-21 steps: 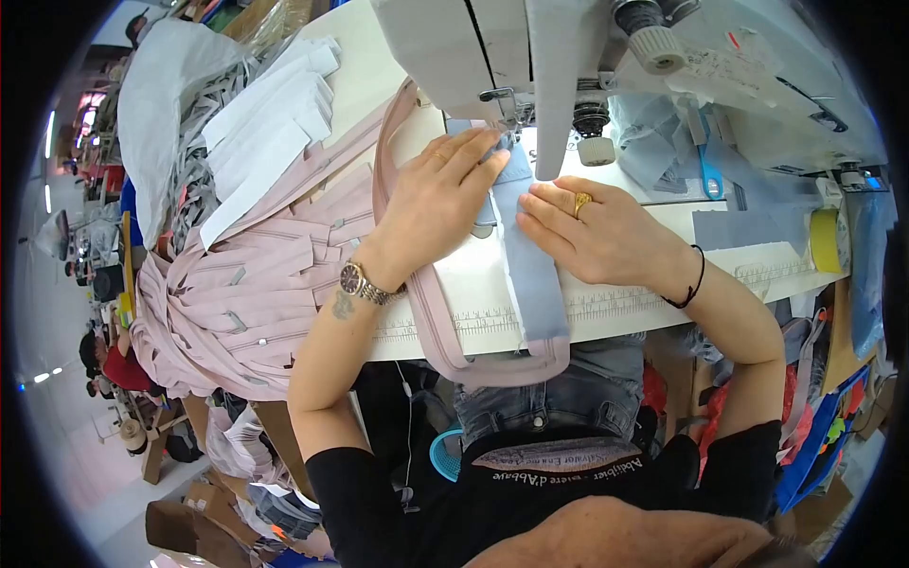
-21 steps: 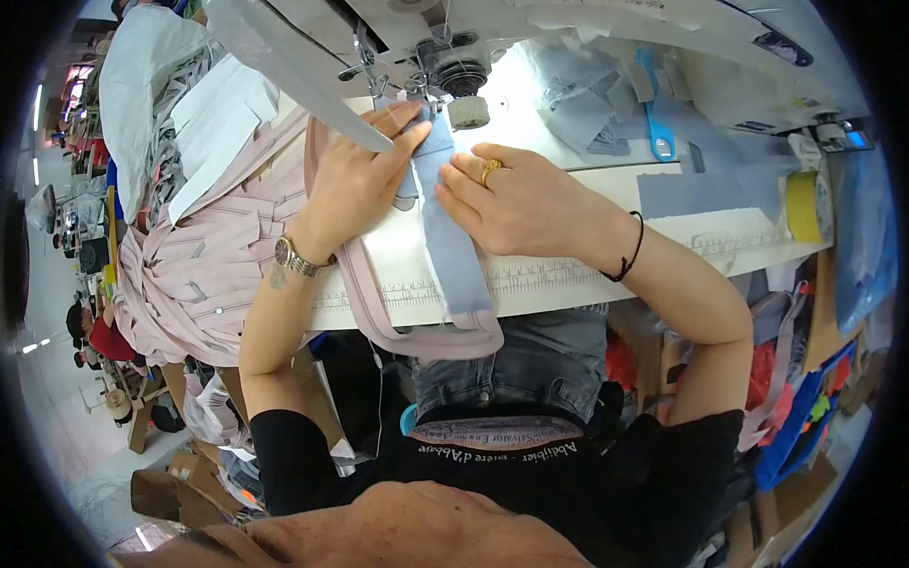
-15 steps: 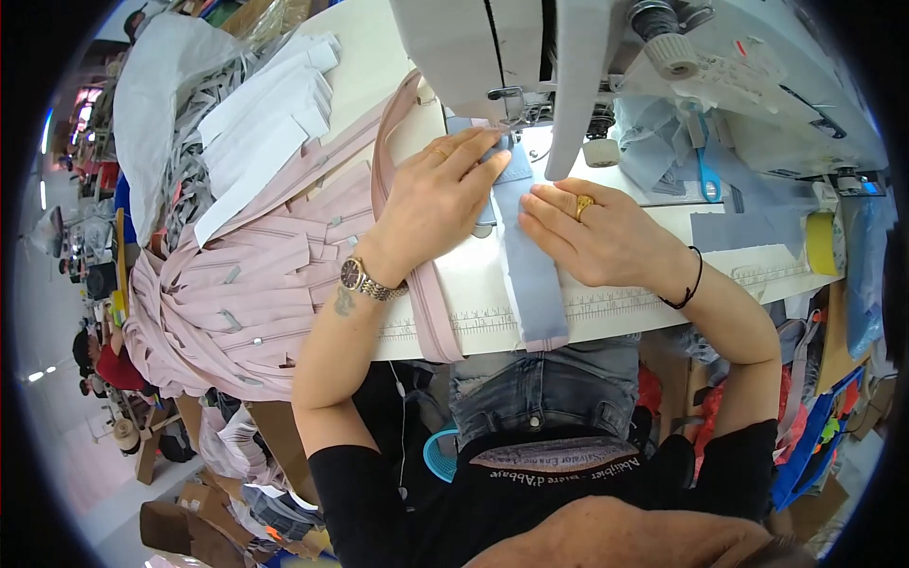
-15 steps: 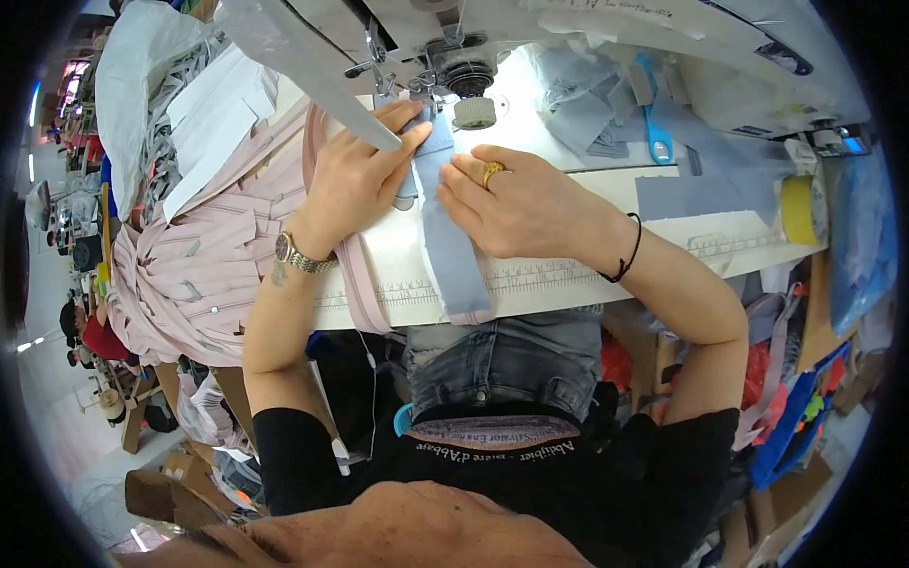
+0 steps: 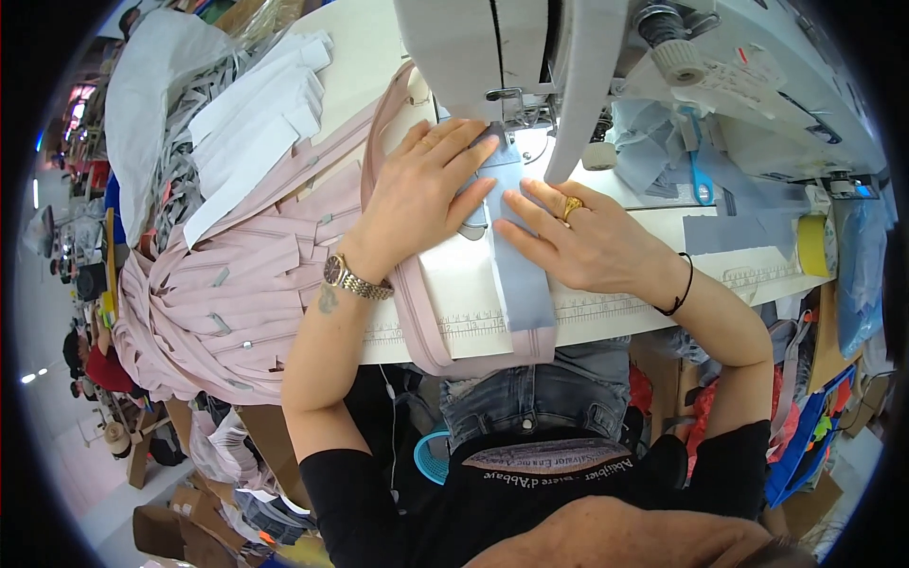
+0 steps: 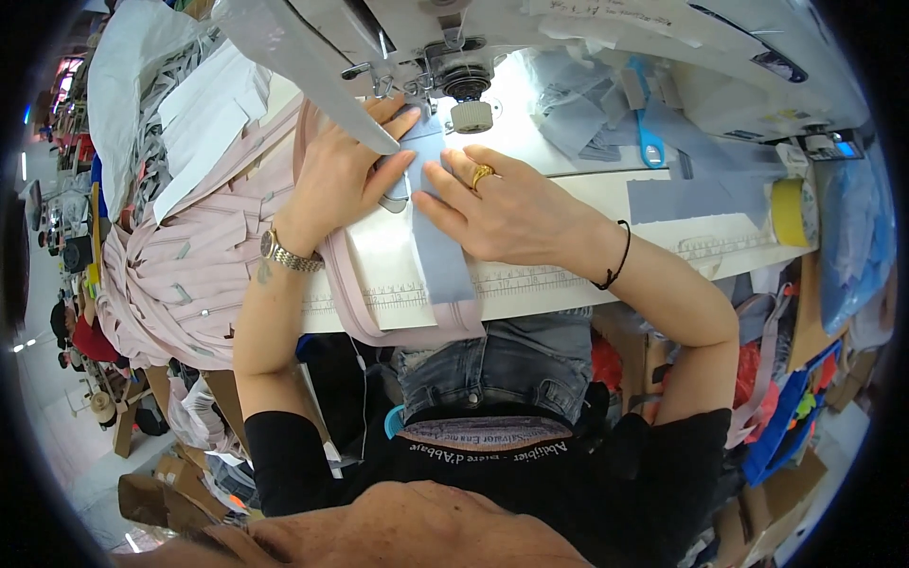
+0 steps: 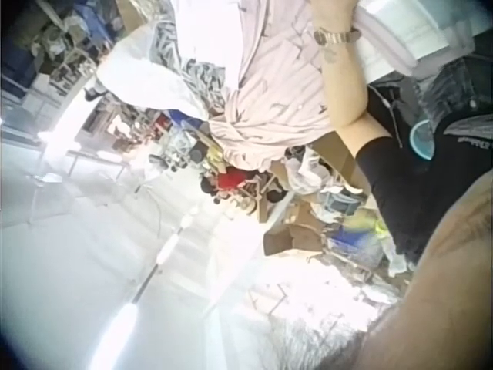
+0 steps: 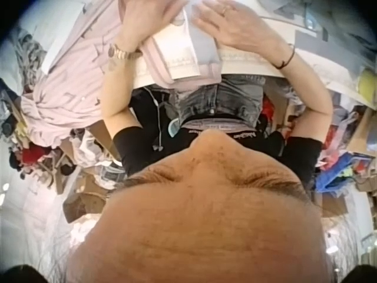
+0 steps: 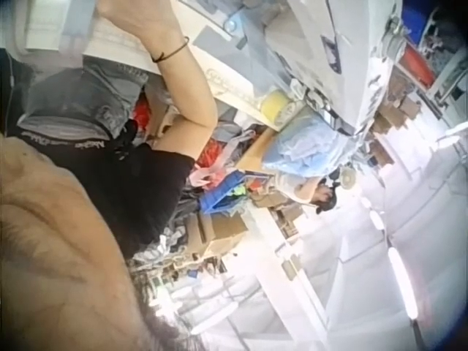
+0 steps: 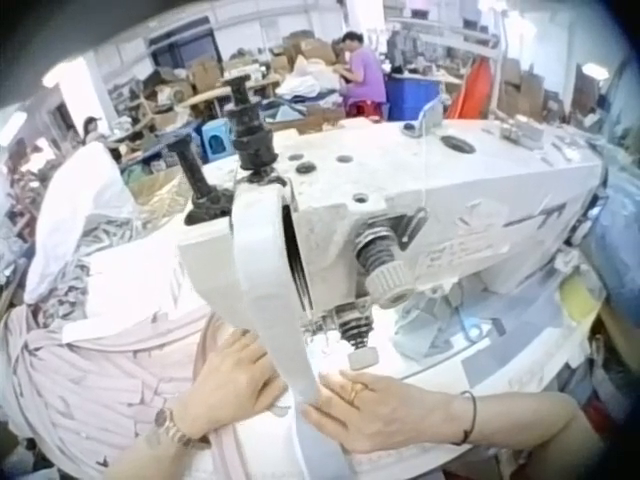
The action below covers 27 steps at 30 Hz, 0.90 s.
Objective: Sewing long strips of material together using an industrial sewing machine.
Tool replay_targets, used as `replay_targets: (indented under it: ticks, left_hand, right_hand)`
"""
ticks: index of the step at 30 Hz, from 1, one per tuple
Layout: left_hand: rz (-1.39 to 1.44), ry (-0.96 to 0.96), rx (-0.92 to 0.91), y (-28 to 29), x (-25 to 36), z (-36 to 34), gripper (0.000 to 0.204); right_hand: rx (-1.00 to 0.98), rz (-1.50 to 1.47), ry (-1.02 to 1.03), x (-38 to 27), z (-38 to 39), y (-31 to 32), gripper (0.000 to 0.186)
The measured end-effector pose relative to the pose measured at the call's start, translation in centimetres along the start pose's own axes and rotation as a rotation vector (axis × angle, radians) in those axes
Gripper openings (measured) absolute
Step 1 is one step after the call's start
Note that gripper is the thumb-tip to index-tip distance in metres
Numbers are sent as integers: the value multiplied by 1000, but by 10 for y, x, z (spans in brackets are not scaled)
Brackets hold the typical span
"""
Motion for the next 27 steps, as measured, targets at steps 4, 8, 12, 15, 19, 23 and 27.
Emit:
replay_targets:
  ticks: [4, 8, 12, 15, 19, 23, 27]
  left_hand:
    - [-41, 91, -37, -5, -12, 1, 32]
    - [-135, 76, 9, -10, -18, 2, 30]
    - [-134, 127, -5, -11, -17, 2, 29]
    - [-103, -42, 68, -8, -9, 3, 32]
    - [-23, -74, 74, -7, -6, 4, 33]
    - [-13, -50, 50, -10, -7, 2, 33]
    - [1, 8, 46, -12, -11, 4, 34]
  right_hand:
    - [-21, -63, -7, -1, -4, -1, 37]
    - [-81, -54, -24, -5, -4, -4, 42]
    - [-136, -108, -25, -3, -6, -5, 43]
    - [-160, -121, -49, -3, -5, -6, 43]
    - [-138, -111, -63, -2, -5, -6, 43]
    - [-132, -87, -80, 3, -4, -5, 42]
    - [-102, -143, -145, 8, -5, -14, 45]
Point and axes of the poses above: each hand's wrist, its own z-axis away from the middle knuckle, its own y-axis out of the back of the hand, x = y × z, the point moved 2 cm from there along -z, towards the middle knuckle, and after that the axes turned 13 degrees about x, right-handed, at the moved point
